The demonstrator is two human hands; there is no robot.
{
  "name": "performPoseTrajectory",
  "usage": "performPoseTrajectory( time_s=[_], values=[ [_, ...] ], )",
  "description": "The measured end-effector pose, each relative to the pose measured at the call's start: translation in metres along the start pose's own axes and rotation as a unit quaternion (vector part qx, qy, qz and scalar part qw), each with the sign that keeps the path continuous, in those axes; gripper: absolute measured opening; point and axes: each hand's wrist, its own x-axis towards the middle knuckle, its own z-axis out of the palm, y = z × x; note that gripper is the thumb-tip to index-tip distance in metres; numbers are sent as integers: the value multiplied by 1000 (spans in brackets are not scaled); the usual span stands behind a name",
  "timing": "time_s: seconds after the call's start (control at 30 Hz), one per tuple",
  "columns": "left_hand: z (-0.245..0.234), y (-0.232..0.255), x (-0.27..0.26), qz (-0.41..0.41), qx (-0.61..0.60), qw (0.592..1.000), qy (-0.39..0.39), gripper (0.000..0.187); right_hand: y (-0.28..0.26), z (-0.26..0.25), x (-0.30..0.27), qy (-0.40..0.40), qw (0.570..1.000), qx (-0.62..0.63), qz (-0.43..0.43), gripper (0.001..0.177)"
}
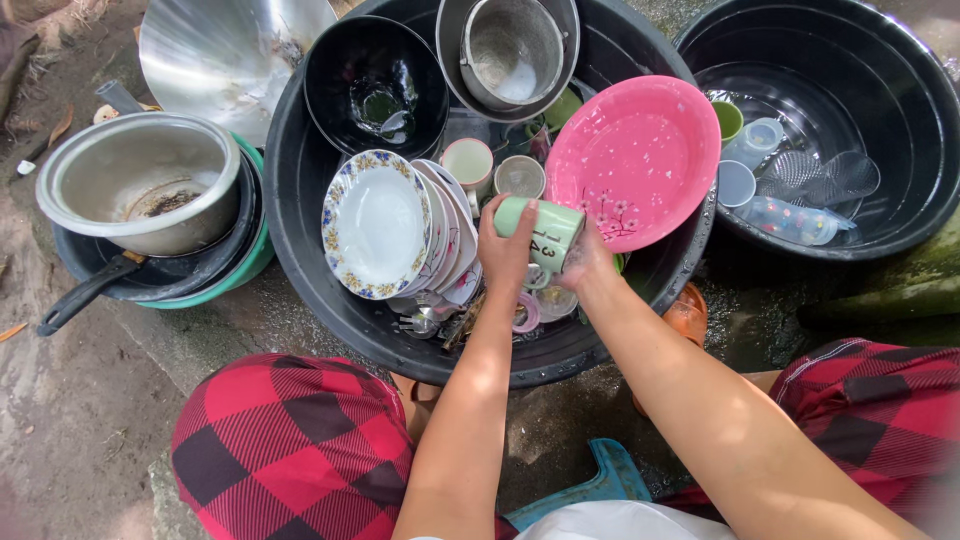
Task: The person washes a variety of dishes, including plates, bowls, cups, and utensils, by scrubbing them with a sponge in a soapy basin and rinsing them in a separate water basin.
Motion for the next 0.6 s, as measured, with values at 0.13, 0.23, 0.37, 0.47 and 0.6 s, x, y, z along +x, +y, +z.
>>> performPoseTrajectory(
  time_s=[0.13, 0.23, 0.37, 0.47, 0.6],
  values=[
    [-7, -21, 15, -195, -208, 958, -21, 43, -12, 33, -37, -67, 967, -151, -195, 43],
    [-14, -33, 19, -403, -299, 862, -69, 38, -6, 56, -86, -137, 753, -487, -420, 41],
    [-5, -49, 22, -339, -465, 809, -124, 35, 11, 83, -124, -22, 461, -718, -521, 80],
    [-7, -59, 25, -293, -464, 833, -70, 33, 13, 87, -120, 43, 640, -662, -388, 80],
    [-21, -62, 27, -314, -487, 803, -138, 32, -9, 75, -104, -1, 656, -668, -352, 73]
  ],
)
